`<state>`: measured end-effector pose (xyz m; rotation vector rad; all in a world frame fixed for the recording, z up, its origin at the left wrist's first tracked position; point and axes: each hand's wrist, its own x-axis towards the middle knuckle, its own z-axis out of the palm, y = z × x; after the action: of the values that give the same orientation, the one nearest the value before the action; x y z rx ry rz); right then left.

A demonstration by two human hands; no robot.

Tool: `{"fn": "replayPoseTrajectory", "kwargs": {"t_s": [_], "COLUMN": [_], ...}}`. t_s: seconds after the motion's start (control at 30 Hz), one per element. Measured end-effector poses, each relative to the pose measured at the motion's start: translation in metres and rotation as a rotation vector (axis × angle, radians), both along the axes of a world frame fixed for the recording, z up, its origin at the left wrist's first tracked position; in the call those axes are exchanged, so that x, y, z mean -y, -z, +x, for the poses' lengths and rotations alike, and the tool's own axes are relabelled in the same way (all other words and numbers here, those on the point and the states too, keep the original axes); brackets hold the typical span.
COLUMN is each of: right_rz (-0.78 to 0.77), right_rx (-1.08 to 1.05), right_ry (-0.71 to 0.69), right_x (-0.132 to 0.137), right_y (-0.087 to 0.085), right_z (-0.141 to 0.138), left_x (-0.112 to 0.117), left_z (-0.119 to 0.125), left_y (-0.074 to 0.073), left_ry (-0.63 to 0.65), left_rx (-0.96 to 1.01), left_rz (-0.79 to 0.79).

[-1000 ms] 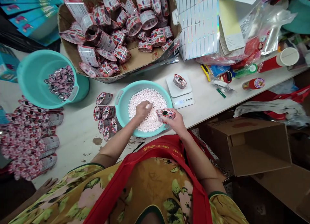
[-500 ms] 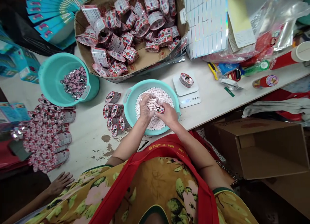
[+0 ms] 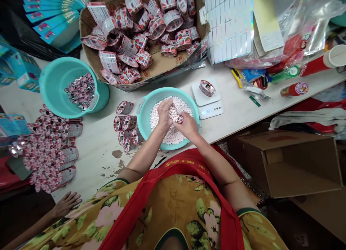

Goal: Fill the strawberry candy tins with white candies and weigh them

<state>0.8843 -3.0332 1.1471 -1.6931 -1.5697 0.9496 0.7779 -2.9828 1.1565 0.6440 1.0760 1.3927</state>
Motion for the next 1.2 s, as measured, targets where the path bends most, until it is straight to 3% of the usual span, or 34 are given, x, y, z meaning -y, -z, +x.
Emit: {"fn": "replayPoseTrajectory", "kwargs": {"t_s": [0.6,0.93,1.2], "right_rz": [0.045,0.08,0.101], "right_rx": [-0.142,-0.188,-0.316], "right_ry": [0.023,0.03,0.018], "right_x": [-0.007,-0.011,-0.011], "right_y": [0.015,0.015,0.018], "right_z": [0.007,0.005,0.005], "left_x": [-0.005,-0.005,-0.005], "left_z": [0.013,0.013,0.01], "left_y": [-0.003,-0.012,-0.017], "left_ry": [-0.03,0.001,0.08], "left_rx": [-0.009,-0.059,0.01], "left_rz": [0.031,0.002,-0.037]}}
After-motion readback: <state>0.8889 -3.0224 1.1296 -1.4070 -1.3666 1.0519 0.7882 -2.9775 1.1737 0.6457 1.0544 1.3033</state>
